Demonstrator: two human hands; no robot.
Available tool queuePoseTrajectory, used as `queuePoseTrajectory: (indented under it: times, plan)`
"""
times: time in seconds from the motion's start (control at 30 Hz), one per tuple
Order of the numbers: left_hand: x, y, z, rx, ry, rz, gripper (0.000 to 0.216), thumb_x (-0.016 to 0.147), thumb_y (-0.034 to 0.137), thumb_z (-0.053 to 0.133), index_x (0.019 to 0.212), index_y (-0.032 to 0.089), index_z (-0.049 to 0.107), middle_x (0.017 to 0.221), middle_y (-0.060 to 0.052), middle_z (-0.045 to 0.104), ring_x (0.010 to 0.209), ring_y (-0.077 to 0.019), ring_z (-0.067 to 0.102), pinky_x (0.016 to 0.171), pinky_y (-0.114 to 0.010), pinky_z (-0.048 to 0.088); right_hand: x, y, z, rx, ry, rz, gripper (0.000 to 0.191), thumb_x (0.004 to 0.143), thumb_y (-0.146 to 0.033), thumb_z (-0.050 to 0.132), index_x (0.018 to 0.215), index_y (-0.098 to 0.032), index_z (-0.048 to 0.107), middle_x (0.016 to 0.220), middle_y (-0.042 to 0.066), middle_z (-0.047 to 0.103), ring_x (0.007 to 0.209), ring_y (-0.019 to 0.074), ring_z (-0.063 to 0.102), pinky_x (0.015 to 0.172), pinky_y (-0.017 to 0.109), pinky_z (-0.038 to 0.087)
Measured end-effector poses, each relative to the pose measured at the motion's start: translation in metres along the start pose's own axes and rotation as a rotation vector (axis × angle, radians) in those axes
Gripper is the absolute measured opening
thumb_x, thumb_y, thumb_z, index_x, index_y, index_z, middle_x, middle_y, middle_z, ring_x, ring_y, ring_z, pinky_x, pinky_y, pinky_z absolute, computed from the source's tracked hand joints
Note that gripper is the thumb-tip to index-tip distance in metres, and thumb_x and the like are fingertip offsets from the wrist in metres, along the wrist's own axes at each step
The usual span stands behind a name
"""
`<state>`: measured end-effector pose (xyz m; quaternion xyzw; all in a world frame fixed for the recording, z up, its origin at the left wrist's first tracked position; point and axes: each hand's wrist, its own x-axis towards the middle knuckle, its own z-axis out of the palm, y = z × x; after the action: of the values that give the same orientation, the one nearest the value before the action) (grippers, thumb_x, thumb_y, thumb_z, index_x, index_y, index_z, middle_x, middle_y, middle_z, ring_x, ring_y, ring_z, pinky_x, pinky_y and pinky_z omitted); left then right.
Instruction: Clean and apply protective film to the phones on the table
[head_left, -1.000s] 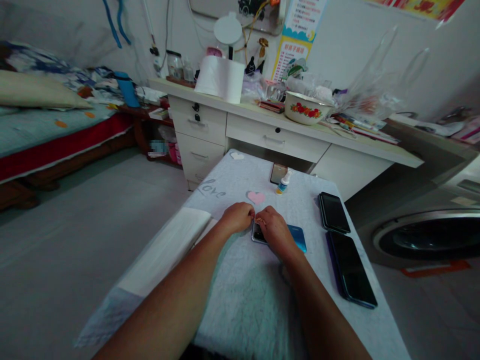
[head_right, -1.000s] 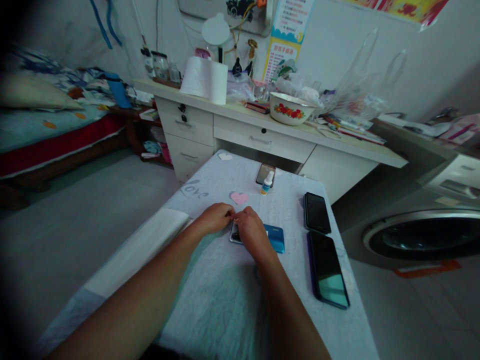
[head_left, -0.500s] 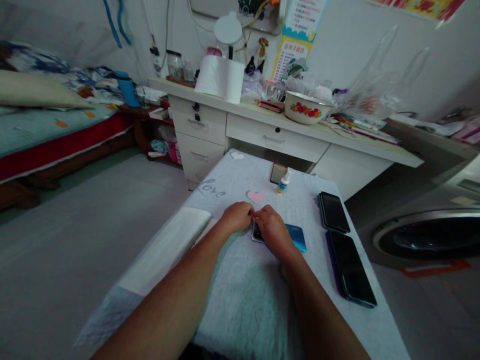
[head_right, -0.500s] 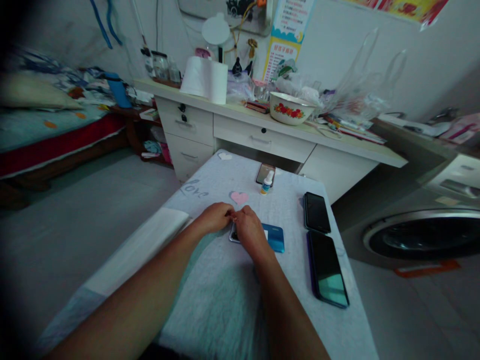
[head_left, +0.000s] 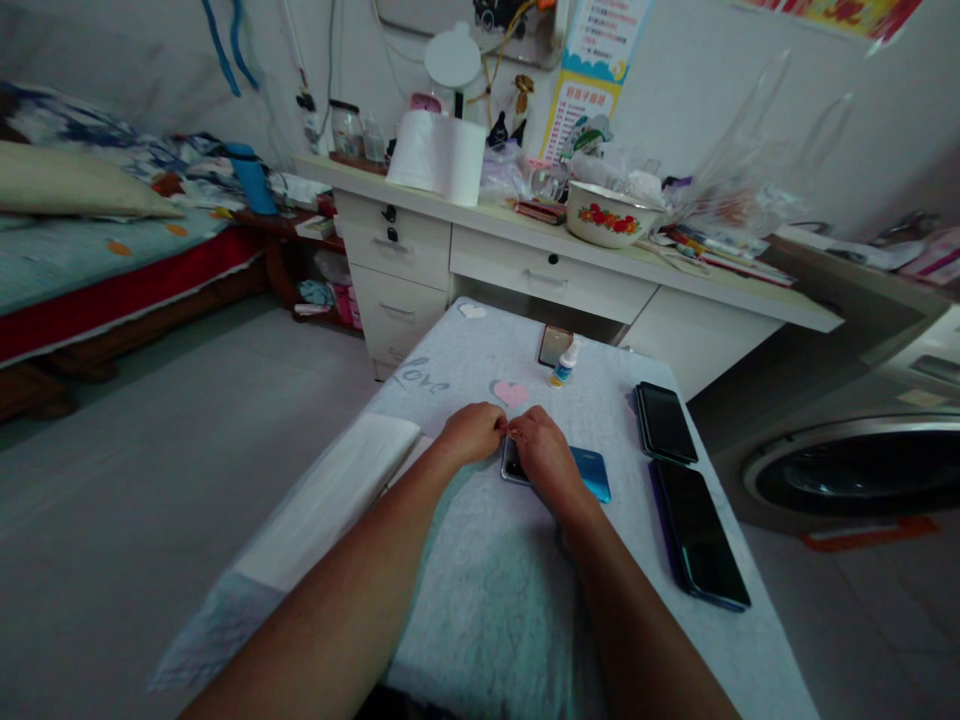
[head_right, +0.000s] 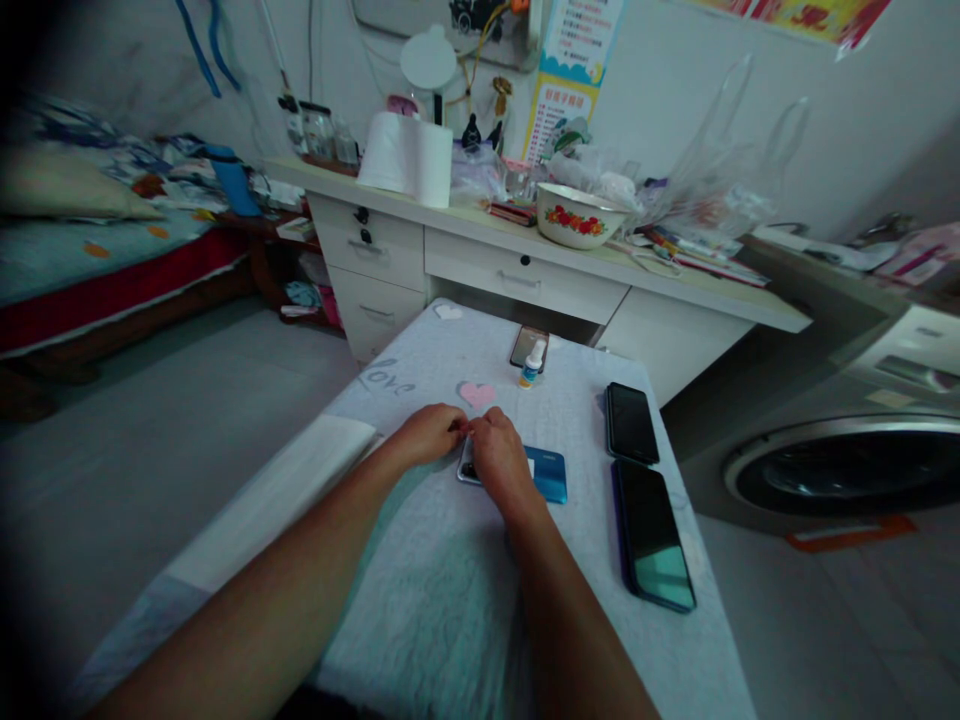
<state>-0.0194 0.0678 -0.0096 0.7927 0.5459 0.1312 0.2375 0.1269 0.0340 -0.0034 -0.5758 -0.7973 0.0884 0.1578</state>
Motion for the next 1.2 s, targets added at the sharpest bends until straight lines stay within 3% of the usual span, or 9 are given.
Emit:
queuePoseTrajectory:
  times: [0.3, 0.67, 1.2]
  plan:
    - [0.001, -0.002, 0.001, -0.039, -0.005, 0.005, 0.023, 0.074, 0.017, 0.052, 0.085, 0.019, 0.072, 0.090, -0.004, 0.073, 0.081, -0.0156, 0.064, 0.071, -0.024, 0.045, -0.001, 0.007, -0.011, -0.093, -0.056, 0.080, 0.023, 0.092, -0.015, 0.045, 0.092, -0.015, 0.068, 0.094, 0.008, 0.056, 0.084, 0.0149, 0.055, 0.078, 0.024, 0.038]
    - [0.001, -0.002, 0.001, -0.008, 0.009, -0.002, 0.023, 0.077, 0.024, 0.052, 0.085, 0.019, 0.072, 0.091, -0.007, 0.073, 0.080, -0.0171, 0.064, 0.069, -0.025, 0.044, 0.000, -0.004, -0.005, -0.042, -0.053, 0.016, 0.026, 0.094, -0.019, 0.044, 0.098, -0.016, 0.069, 0.095, 0.007, 0.056, 0.084, 0.0141, 0.055, 0.079, 0.023, 0.039]
    - [-0.002, 0.000, 0.000, -0.042, 0.017, -0.012, 0.018, 0.075, 0.023, 0.055, 0.081, 0.019, 0.072, 0.088, -0.004, 0.073, 0.076, -0.0145, 0.062, 0.065, -0.022, 0.043, -0.013, 0.026, -0.025, -0.103, -0.069, 0.130, 0.024, 0.092, -0.017, 0.045, 0.088, -0.015, 0.069, 0.088, 0.008, 0.057, 0.076, 0.0143, 0.053, 0.072, 0.024, 0.036]
